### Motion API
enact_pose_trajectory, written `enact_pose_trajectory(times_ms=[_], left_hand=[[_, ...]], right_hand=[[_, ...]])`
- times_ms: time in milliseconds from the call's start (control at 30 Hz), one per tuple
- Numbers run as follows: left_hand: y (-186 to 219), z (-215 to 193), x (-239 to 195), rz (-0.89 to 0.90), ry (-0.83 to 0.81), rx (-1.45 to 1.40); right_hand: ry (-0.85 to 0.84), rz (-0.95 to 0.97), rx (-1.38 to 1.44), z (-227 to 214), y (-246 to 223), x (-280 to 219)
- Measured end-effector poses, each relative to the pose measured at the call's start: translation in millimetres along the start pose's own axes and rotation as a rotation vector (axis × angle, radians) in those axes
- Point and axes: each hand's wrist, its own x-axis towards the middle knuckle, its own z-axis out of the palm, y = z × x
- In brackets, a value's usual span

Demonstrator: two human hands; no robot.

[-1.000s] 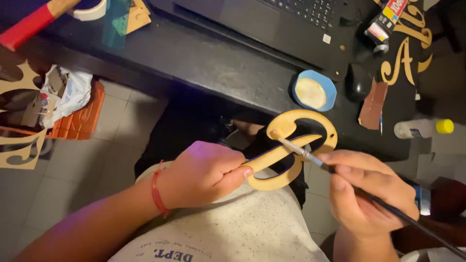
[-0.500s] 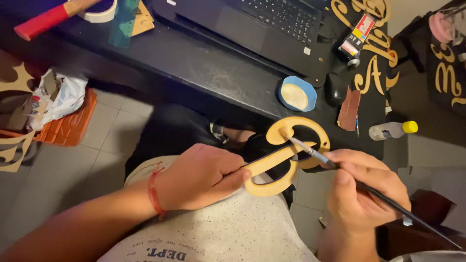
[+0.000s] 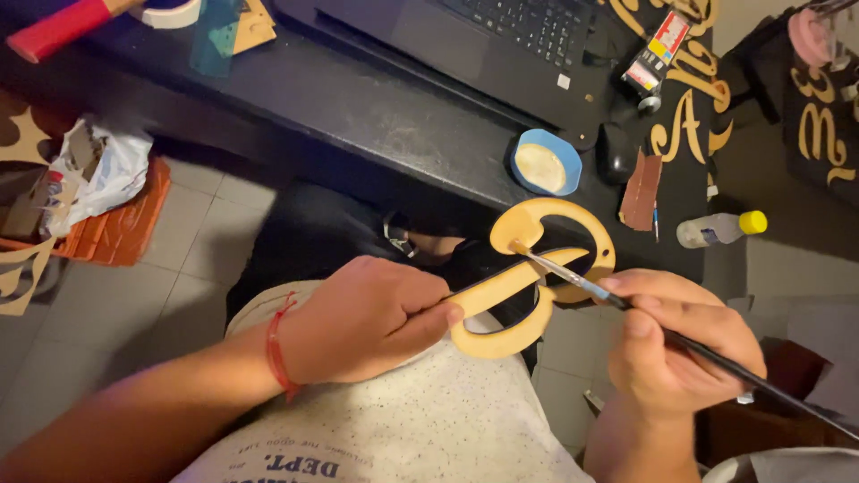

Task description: Apply a liquid coating to a wooden letter cutout using a small paintbrush.

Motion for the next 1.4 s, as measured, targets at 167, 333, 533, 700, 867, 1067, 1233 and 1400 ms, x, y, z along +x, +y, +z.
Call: enact_pose_trajectory(times_ms=[167, 333, 533, 700, 867, 1067, 1233, 1400], left_hand=[[5.8, -5.8, 1.0, -0.033, -0.021, -0.074], [7.5, -4.6, 0.7, -0.051, -0.042, -0.060], [7.3, -2.0, 0.1, -0.033, -0.043, -0.075], [9.8, -5.9, 0.7, -0.006, -0.044, -0.048], [13.5, -6.6, -0.2, -0.073, -0.086, -0.071], [11.0, -2.6, -2.6, -0.025, -0.037, -0.017], [13.4, 0.8, -1.3, -0.063, -0.044, 0.015], [10.5, 4.4, -2.3, -0.006, 0.020, 0.065]], right_hand=[[0.127, -0.029, -0.081, -4.7, 7.5, 1.6], [0.020, -0.053, 0.001, -5.5, 7.5, 0.6], [-0.014, -0.056, 0.023, -5.4, 4.6, 1.3], [0.127, -0.027, -0.047, -5.6, 14.1, 2.2], [0.013, -0.069, 0.007, -3.8, 1.3, 2.5], [0.148, -0.035, -0.092, -3.1, 8.3, -0.7], [0.059, -0.042, -0.088, 5.6, -1.6, -7.4], [0.169, -0.017, -0.104, 7.6, 2.4, -3.0]])
